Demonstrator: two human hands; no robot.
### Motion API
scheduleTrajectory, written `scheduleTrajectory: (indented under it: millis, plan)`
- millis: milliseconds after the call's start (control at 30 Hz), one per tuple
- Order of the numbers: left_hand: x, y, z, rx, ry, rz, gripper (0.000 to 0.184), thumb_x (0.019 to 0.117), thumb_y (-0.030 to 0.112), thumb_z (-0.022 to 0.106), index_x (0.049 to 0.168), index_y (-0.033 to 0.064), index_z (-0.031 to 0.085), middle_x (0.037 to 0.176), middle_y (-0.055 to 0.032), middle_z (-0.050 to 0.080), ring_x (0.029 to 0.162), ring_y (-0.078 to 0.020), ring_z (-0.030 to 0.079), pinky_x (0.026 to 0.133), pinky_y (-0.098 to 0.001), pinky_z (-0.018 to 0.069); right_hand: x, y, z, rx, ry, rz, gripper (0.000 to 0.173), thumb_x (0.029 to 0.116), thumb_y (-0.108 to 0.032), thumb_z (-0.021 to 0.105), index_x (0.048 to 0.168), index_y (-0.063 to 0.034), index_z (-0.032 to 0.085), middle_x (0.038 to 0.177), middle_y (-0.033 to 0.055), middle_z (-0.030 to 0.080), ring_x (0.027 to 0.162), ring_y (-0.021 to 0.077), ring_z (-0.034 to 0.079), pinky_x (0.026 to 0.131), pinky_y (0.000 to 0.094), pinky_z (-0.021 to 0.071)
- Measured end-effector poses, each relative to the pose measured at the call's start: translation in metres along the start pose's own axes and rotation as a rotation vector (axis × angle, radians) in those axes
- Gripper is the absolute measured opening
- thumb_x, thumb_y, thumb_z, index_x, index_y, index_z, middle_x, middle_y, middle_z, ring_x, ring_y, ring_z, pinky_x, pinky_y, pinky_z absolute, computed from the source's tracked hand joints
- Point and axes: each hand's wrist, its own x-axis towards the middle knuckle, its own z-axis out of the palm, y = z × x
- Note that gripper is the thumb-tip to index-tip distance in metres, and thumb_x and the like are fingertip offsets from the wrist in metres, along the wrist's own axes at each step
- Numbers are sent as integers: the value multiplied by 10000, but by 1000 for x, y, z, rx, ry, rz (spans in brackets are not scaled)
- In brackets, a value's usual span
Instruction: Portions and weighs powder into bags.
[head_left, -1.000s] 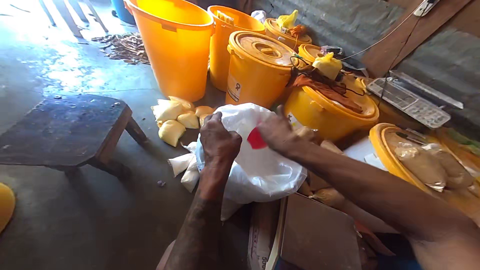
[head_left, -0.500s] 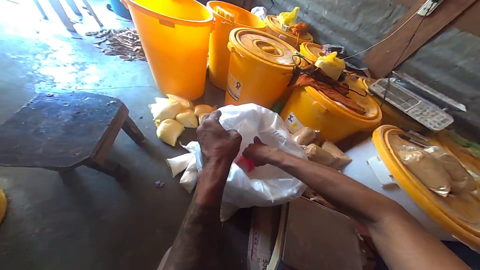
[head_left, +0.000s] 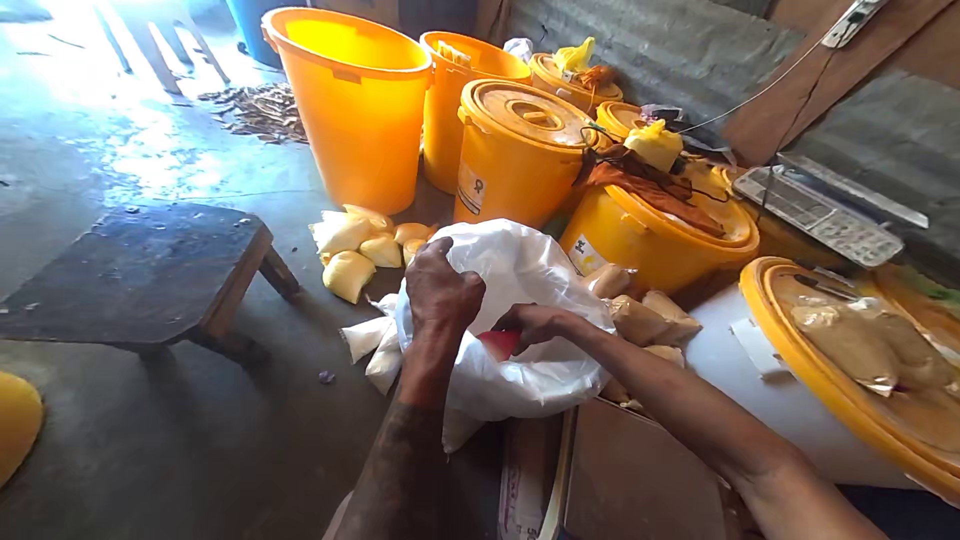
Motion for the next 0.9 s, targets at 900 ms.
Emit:
scheduleTrajectory:
  millis: [900]
  plan:
    - [3,5,22,84,-330,157,551,821,39,727,1363,61,630,1347,-168,622,1211,-351,617,987,-588,507,-217,-40,-132,241,310,-13,333,876,74,698,1202,7,702,1013,125,740,894,158,709,828,303,590]
